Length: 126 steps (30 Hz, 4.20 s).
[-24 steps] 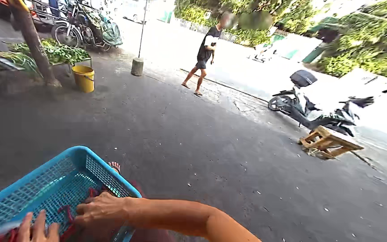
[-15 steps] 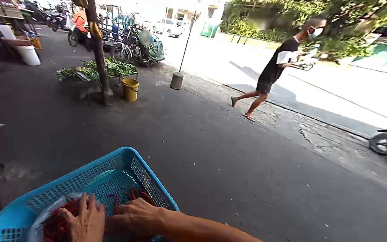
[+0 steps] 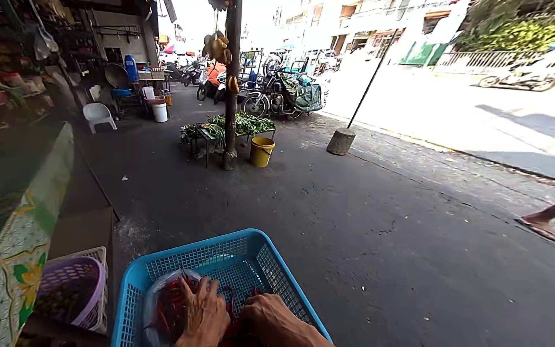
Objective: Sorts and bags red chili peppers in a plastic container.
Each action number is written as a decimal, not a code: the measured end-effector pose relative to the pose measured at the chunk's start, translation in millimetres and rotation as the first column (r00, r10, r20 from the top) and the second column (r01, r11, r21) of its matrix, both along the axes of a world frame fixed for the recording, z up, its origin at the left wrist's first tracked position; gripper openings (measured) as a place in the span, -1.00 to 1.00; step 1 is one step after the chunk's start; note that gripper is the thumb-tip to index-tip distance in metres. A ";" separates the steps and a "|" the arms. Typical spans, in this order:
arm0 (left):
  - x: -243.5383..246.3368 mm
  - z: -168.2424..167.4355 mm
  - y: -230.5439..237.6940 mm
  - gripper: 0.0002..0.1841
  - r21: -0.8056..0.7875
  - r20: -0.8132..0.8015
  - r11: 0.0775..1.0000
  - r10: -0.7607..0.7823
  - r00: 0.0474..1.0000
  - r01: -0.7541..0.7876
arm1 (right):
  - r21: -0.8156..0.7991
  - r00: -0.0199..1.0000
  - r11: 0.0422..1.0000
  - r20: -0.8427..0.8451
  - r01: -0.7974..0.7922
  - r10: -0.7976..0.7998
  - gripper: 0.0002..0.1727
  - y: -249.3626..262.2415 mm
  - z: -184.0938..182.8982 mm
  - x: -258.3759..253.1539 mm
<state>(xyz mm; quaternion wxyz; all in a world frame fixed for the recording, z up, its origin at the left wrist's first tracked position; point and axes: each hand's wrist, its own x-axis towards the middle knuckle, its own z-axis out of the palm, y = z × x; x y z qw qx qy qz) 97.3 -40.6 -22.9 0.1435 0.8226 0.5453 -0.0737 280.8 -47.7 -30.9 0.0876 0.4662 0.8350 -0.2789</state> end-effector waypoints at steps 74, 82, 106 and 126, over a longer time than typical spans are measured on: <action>-12.5 31.2 4.6 -0.61 -0.061 -0.143 0.987 0.141 0.980 -0.151 | 0.371 0.788 0.821 -0.598 0.435 -0.148 -0.51 66.7 17.6 -52.3; 3.6 -15.6 -30.5 -0.84 0.670 -0.017 0.743 0.030 0.999 -0.011 | 0.298 0.774 0.951 -0.583 -0.077 0.246 -0.28 59.5 17.9 -72.5; -0.1 28.2 -6.2 -0.41 -0.120 -0.281 0.984 0.093 0.955 -0.131 | -0.161 0.986 0.982 0.113 -0.102 0.121 -0.31 5.0 16.7 15.1; -15.4 28.5 -1.2 -0.61 -0.142 -0.031 0.990 -0.010 0.999 0.005 | -0.077 0.996 0.997 -0.085 0.021 -0.028 -0.83 37.8 54.4 31.6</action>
